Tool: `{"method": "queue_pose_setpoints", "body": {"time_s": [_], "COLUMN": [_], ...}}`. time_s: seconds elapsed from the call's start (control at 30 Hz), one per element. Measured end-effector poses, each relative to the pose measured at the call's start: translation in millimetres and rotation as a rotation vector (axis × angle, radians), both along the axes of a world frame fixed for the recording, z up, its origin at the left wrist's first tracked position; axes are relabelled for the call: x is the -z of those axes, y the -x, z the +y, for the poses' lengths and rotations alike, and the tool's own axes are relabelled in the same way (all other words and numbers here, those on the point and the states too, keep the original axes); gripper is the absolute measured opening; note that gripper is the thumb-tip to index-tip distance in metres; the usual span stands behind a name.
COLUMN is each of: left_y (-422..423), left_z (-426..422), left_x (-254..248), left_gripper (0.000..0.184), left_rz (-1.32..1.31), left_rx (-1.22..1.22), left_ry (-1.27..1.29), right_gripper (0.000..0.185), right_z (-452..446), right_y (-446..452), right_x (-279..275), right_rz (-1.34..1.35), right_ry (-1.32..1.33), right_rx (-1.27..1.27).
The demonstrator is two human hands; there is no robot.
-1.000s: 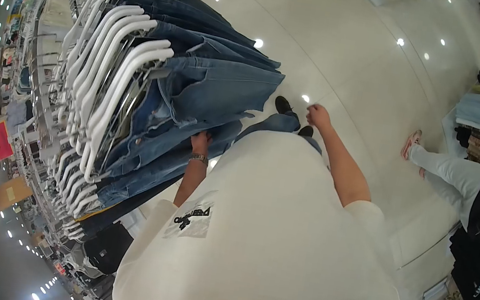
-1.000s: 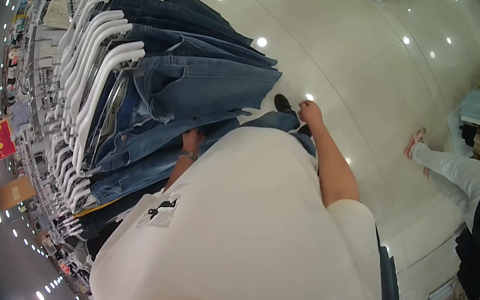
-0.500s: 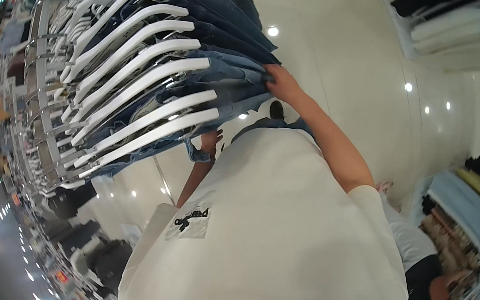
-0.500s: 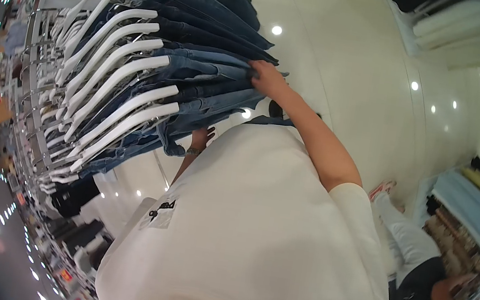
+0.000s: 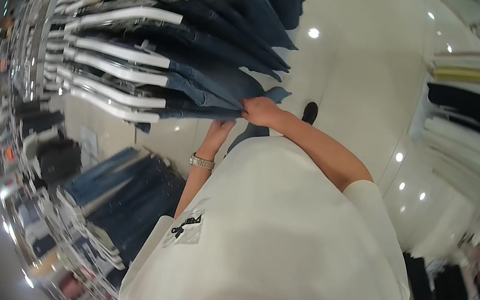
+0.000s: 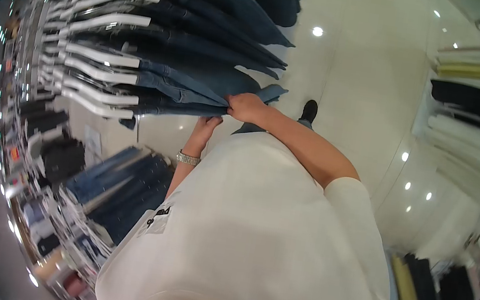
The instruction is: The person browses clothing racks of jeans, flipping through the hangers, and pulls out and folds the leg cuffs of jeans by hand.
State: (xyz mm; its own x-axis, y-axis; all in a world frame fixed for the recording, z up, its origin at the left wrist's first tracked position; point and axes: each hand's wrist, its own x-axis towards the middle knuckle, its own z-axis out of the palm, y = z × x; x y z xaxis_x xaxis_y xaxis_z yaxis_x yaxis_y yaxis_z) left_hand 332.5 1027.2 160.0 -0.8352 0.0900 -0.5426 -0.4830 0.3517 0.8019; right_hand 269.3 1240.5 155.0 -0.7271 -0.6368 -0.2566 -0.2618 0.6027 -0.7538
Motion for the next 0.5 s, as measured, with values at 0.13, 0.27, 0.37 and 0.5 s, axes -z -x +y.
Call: {"method": "queue_pose_setpoints", "body": {"time_s": [0.13,0.27,0.37,0.5], "left_y": [-14,-27,-50,-83], "left_z": [52,54,47,29], "left_x": [-70,-70,-60,-67], "left_gripper": [0.047,0.040,0.040,0.043], "left_rz": [0.260,0.348,0.371,0.467], "left_rx": [-0.100,-0.414,-0.618,-0.798], "left_ry": [0.146,0.192,0.255,0.289], "right_gripper": [0.037,0.033,0.030,0.028], "right_z": [-16,-32,-31,-23], "right_y": [-17,-26,-46,-76], "right_x": [-15,-34,-38,-13], "right_rz": [0.037,0.055,0.033,-0.029], "right_ry": [-0.019,-0.055,0.032,0.248], "right_rx": [-0.114,-0.362,-0.303,-0.230]}}
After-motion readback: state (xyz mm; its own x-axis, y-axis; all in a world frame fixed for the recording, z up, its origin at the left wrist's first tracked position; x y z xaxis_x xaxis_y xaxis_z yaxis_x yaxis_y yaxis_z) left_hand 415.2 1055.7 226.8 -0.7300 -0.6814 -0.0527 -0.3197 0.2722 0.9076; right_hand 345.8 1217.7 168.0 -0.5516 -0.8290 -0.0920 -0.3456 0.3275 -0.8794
